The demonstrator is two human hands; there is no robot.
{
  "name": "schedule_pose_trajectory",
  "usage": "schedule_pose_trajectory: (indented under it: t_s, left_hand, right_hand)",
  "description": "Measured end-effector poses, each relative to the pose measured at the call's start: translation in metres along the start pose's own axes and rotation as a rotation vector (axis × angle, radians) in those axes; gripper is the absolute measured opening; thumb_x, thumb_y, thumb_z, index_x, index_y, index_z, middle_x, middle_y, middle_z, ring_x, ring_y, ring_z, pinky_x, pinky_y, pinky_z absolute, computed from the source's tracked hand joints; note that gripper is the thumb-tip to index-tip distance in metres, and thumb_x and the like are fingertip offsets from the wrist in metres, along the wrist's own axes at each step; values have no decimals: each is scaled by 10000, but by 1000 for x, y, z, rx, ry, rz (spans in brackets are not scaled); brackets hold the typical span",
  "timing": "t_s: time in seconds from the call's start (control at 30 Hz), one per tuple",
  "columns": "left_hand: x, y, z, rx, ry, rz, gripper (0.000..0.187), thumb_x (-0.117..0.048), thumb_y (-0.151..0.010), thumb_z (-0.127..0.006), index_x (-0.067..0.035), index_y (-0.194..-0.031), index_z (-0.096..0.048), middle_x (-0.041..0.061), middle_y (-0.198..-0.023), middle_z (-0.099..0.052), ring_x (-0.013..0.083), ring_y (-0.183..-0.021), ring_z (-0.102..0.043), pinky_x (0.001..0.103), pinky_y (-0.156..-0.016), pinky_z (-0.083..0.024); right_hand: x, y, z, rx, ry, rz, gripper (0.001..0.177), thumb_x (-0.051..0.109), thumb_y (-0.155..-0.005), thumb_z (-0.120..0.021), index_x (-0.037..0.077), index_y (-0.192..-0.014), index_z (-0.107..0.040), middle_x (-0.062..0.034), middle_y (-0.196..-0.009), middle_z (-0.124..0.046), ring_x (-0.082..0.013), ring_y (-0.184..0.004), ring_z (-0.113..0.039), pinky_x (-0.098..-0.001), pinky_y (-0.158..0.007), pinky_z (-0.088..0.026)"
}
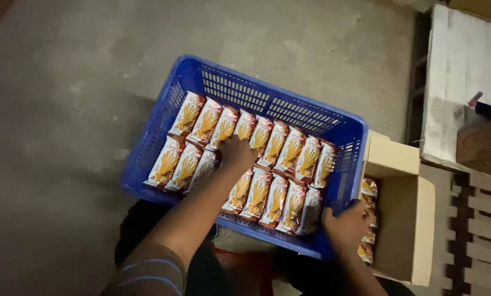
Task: The person transfers individually wrapped snack packets from a blue plastic basket into a cardboard box. They pick up packets one at a time and place them into the box, repeating the process until the basket is empty.
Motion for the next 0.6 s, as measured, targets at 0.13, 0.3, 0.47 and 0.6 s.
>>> schedule_pose_trajectory:
  t_s: [0.13,0.3,0.47,0.6]
  left_hand:
    - [4,-22,-26,-163,3,17,295,-197,-964,-587,-114,-1222,-703,156,-1309,-613,381,-1211,-535,577,-995,-421]
    - [5,-3,-8,-284,282,-92,216,-158,-1000,-554,-8,-1060,-697,192,-1083,-638,386,-964,-613,519,-810,-492]
    - [3,61,39,-327,601,-163,168,-89,-992,-581,-98,-830,-538,103,-773,-613,262,-625,-574,380,-515,-370]
    - [1,124,33,-240,1007,-173,93,-170,-934,-672,-81,-958,-685,165,-935,-741,277,-855,-708,371,-654,-494]
  right_hand:
    - [1,1,-1,1,-43,15,621,369,-723,-640,22,-1204,-456,-327,-1072,-586,-532,-1124,-497,-625,-951,-420]
    - [-4,-4,-8,-22,13,46,607,386,-742,-649,24,-1187,-450,-326,-1088,-598,-526,-1114,-504,-619,-933,-438]
    - [-4,-2,-7,14,-31,-39,610,393,-755,-655,55,-1211,-430,-329,-1147,-539,-573,-1077,-533,-635,-946,-439]
    - [-1,2,-3,-54,21,107,576,373,-781,-699,10,-1190,-517,-300,-1106,-627,-537,-1155,-549,-634,-959,-472]
Point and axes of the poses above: each hand's wrist, its own y-axis away from the middle knuckle, its own z-axis out of the back of the hand, x = y × z, the point moved 7 cm from there along -y, towards the middle knuckle
